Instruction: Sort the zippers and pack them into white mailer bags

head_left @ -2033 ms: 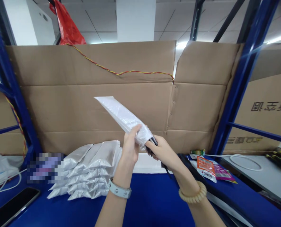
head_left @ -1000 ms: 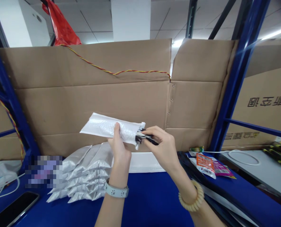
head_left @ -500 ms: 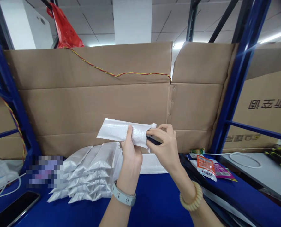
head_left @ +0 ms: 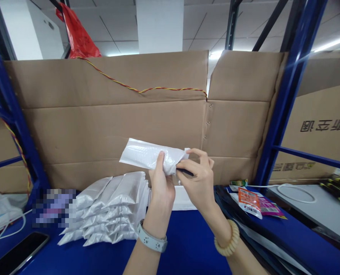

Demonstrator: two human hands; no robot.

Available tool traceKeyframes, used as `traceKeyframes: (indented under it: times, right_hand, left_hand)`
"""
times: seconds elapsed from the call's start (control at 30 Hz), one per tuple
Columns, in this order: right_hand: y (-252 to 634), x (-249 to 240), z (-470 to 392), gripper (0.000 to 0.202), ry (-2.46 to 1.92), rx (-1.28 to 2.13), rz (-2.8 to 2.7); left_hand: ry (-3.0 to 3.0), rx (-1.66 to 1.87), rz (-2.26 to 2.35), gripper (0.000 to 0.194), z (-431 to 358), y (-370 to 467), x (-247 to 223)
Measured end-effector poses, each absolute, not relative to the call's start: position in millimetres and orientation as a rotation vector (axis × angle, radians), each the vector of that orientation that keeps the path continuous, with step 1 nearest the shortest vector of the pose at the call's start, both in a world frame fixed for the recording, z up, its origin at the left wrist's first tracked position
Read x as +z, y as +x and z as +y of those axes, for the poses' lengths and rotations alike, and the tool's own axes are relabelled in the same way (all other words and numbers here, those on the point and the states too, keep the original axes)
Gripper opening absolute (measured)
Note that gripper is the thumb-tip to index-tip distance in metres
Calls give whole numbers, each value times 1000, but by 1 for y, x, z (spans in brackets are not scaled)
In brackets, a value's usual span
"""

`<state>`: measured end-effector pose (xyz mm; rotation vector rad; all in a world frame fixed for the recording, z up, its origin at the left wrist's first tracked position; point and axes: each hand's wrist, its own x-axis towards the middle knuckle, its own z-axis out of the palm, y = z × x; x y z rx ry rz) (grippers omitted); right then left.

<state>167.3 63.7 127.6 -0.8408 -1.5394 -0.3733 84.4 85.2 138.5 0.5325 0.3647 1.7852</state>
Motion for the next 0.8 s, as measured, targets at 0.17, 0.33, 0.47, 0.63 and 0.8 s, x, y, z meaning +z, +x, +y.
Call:
traceKeyframes:
  times: [0.17,0.33,0.47,0.63,0.8]
  right_hand:
    - [175,129,71,10,-900,-340,-1571]
    - [183,133,70,13,-903,-312,-1631]
    - [186,136,66,7,-894,-329,-1626]
    - [184,134,67,6,-907,-388,-1598]
    - [184,131,71,6,-948,-438,-1446]
  left_hand:
    - [540,1778,361,24,81,89,140]
    - [421,1833,381,21,86,74,146]
    - [377,1911,370,18,88,63,148]
    - [479,1865,403,21,85,67,147]
    - [723,1743,475,45,80,73,145]
